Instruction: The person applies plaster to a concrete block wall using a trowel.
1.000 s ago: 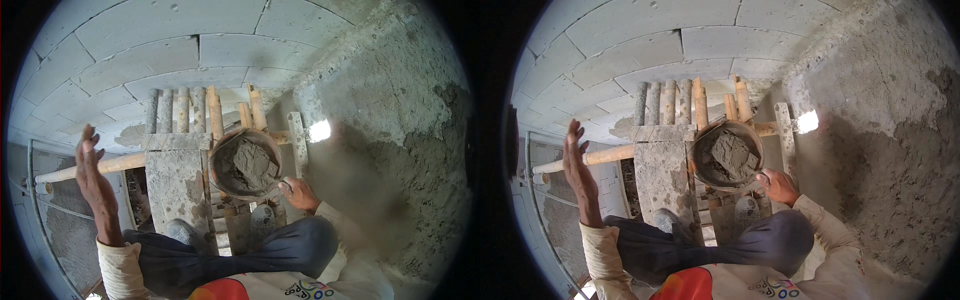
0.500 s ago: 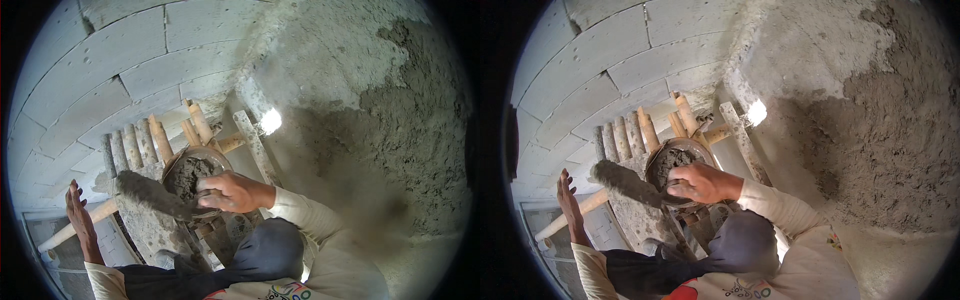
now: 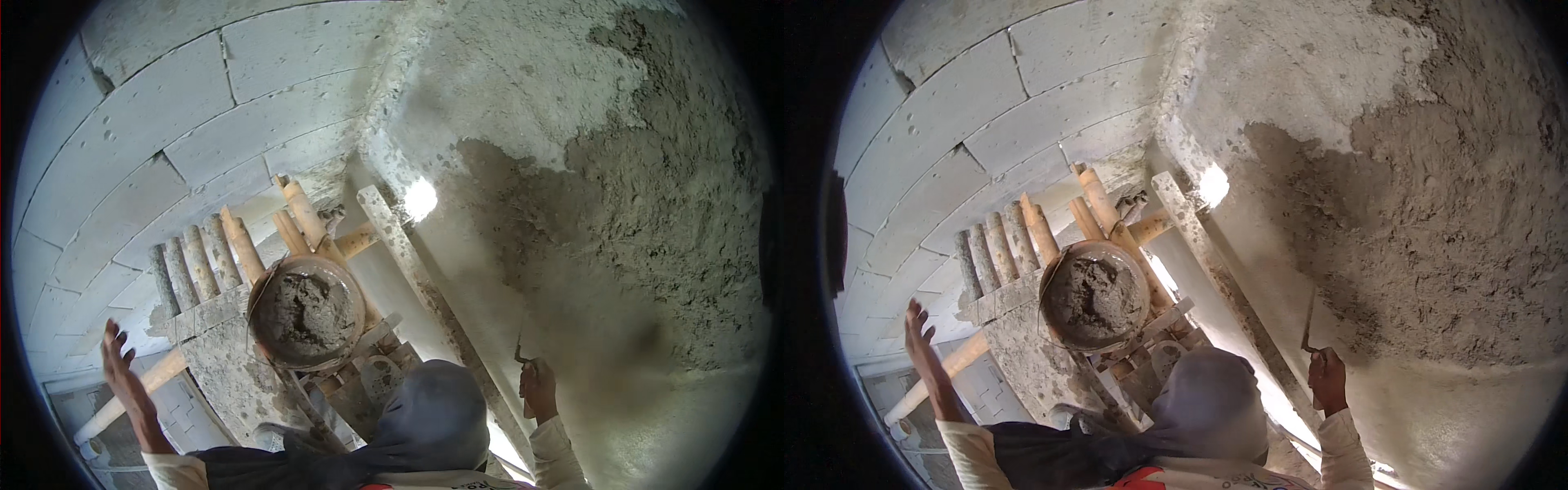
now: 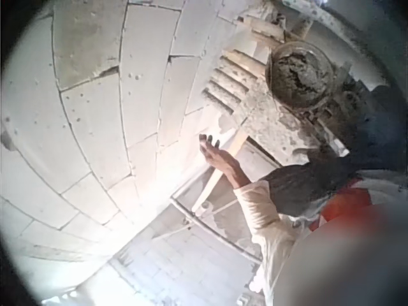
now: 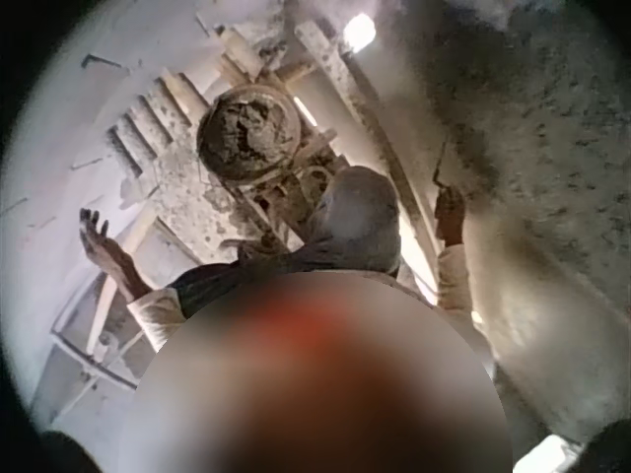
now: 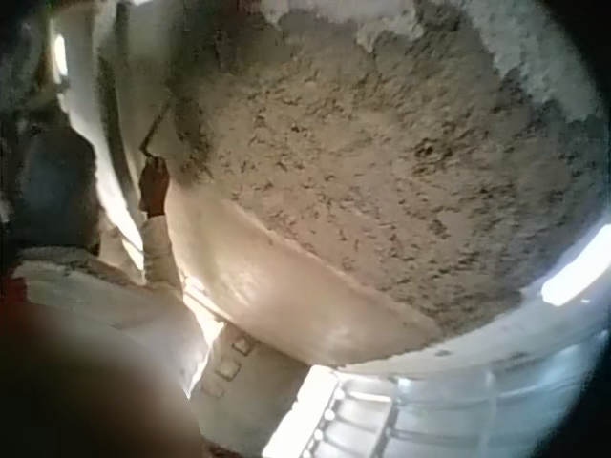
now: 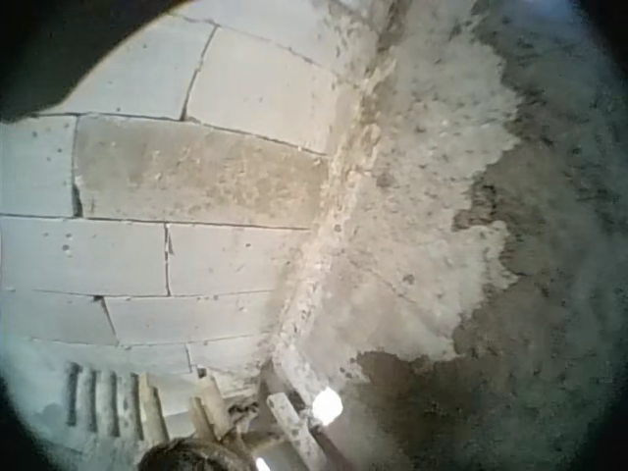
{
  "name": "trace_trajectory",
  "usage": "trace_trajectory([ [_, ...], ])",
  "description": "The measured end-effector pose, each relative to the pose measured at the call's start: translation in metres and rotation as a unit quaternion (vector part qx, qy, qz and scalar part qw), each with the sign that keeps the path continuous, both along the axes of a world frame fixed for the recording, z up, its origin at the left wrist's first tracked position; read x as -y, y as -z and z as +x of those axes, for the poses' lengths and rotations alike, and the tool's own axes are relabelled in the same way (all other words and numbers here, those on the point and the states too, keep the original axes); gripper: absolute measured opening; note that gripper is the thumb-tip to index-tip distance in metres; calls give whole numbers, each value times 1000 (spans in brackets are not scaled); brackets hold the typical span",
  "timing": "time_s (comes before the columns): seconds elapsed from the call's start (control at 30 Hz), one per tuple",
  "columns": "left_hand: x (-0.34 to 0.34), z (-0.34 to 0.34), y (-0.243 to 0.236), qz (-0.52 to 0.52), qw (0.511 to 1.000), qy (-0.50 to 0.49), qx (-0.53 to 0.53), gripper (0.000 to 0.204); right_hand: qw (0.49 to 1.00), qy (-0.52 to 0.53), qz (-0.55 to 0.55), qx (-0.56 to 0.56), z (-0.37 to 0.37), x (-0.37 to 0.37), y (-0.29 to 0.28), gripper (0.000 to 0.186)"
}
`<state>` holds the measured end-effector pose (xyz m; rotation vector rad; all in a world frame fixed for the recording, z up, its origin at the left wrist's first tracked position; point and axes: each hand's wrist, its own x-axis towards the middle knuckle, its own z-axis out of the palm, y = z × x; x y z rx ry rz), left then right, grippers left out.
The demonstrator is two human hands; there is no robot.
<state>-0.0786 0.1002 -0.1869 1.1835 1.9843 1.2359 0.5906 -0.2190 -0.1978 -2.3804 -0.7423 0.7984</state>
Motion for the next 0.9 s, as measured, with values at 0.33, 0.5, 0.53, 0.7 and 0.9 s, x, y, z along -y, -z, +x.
trace_trajectory([
  [0.33, 35, 66, -41, -21, 988, 153, -27, 70, 780, -550, -4, 300, -117, -227, -32, 25],
  [0.5, 57, 55, -66, -17, 995, 94, -41, 69, 654, -643, 32, 398, -172, -294, -38, 22],
  [0.53, 61, 52, -69, -13, 996, 84, -34, 70, 634, -653, 2, 414, -185, -300, -30, 22],
  [0.7, 72, 46, -76, 11, 997, 63, -35, 72, 622, -720, -145, 270, -251, -306, 40, 22],
  [0.9, 75, 28, -71, 9, 997, 77, -6, 74, 764, -599, -217, 100, -242, -296, 44, 45],
])
